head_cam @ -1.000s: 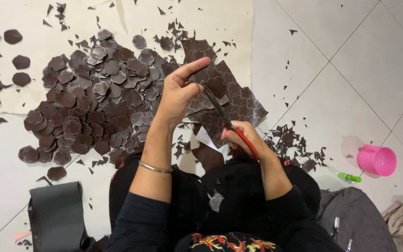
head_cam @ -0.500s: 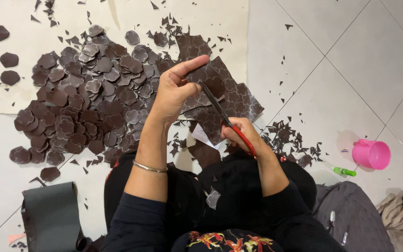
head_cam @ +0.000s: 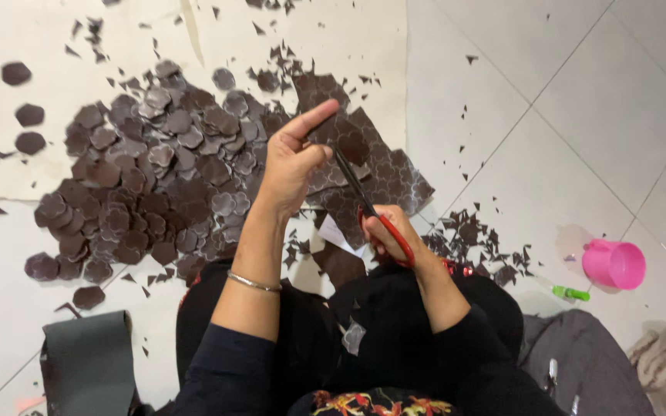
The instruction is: The person sits on the floor and uses red-handled scissors to cut flower-shaped pieces from a sheet of brown patterned material. The cut pieces are placed in a growing pile on the left, while scraps accumulate on the right.
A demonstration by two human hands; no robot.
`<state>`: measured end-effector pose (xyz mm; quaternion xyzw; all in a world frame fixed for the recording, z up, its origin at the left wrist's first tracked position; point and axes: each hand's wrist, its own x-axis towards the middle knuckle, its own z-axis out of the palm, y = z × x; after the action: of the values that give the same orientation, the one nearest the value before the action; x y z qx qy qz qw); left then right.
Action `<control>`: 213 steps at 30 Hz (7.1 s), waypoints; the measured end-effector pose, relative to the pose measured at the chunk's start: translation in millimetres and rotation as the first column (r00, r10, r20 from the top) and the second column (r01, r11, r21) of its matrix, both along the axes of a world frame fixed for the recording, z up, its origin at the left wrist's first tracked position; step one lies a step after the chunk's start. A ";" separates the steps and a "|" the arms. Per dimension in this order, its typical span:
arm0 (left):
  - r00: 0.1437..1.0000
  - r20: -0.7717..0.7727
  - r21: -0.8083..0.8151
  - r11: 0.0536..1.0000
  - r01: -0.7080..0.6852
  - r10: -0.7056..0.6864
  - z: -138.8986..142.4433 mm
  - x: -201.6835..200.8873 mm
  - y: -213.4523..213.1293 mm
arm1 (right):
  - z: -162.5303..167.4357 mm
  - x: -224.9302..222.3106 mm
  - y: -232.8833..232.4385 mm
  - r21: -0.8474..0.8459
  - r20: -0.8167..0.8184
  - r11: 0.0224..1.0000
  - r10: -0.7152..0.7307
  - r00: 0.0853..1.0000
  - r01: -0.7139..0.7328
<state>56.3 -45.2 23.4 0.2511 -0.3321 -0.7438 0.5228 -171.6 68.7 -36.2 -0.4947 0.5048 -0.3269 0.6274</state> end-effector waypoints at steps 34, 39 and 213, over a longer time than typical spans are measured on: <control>0.785 0.619 -0.359 0.895 0.263 0.018 -18.1 -42.9 26.4 | 5.8 -12.3 -25.8 0.000 0.099 0.837 -0.544 0.833 0.547; 0.767 0.641 -0.362 0.870 0.335 -0.028 -17.5 -46.0 33.3 | 11.4 -13.6 -23.9 -0.032 0.052 0.813 -0.579 0.813 0.581; 0.944 0.328 0.098 0.995 -0.003 -0.030 -19.1 -31.4 10.7 | 30.8 -11.9 -27.4 0.006 -0.201 0.997 0.072 0.977 -0.072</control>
<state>24.9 -34.5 4.3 0.3943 -0.3799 -0.7103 0.4423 -183.5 41.3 -5.4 -0.5435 0.5472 -0.2528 0.5843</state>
